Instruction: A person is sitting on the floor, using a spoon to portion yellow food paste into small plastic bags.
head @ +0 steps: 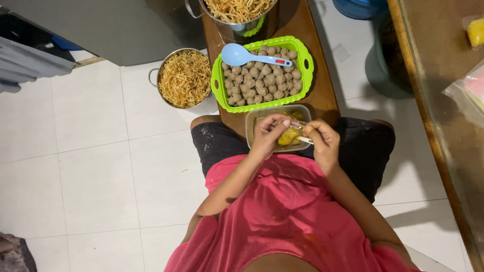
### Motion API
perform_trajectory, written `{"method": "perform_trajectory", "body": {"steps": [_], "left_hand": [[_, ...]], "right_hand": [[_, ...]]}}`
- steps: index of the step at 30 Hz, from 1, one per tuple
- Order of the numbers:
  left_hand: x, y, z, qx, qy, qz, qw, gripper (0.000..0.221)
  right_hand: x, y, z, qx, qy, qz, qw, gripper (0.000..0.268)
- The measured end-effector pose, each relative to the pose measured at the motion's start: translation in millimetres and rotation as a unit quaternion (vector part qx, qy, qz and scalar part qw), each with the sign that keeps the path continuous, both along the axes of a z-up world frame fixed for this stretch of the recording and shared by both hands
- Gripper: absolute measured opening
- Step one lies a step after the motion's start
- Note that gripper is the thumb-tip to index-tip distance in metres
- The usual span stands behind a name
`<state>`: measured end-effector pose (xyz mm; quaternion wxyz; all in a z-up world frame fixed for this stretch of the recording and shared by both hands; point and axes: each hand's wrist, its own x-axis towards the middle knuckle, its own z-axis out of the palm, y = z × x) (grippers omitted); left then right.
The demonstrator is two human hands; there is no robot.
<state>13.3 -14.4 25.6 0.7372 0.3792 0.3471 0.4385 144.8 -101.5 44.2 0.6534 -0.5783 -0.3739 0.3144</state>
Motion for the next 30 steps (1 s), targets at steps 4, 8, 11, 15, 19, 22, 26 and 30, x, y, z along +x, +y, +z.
{"method": "perform_trajectory", "body": {"steps": [4, 8, 11, 15, 19, 22, 26, 30], "left_hand": [[7.1, -5.7, 36.2, 0.027, 0.019, 0.031, 0.999, 0.016], [6.0, -4.2, 23.9, 0.02, 0.02, 0.04, 0.999, 0.014], [8.1, -4.7, 35.1, 0.028, 0.022, 0.039, 0.999, 0.013], [8.5, -7.7, 30.7, 0.02, 0.021, 0.044, 0.999, 0.014], [8.7, -8.2, 25.2, 0.014, 0.016, 0.048, 0.999, 0.013], [8.8, -9.7, 38.0, 0.009, 0.012, 0.048, 0.999, 0.011], [8.5, -5.7, 41.7, 0.025, 0.004, 0.039, 0.999, 0.011], [9.4, -7.7, 39.9, 0.026, 0.008, 0.033, 0.999, 0.01]], "right_hand": [[0.9, -1.4, 5.8, 0.007, -0.008, 0.011, 1.0, 0.018], [-5.0, -1.9, 23.6, 0.025, -0.017, 0.007, 1.0, 0.01], [-2.1, -0.7, 9.0, 0.036, -0.059, 0.0, 0.998, 0.007], [-3.5, -1.3, 9.4, 0.052, -0.071, -0.01, 0.996, 0.001], [-2.8, -1.8, 11.8, 0.061, -0.081, -0.014, 0.995, 0.005], [-0.8, -2.1, 10.9, 0.064, -0.083, -0.014, 0.994, 0.009], [1.0, -2.8, 6.4, 0.055, -0.073, -0.03, 0.995, 0.013], [2.8, -2.4, 1.7, 0.053, -0.049, -0.016, 0.997, 0.014]]}}
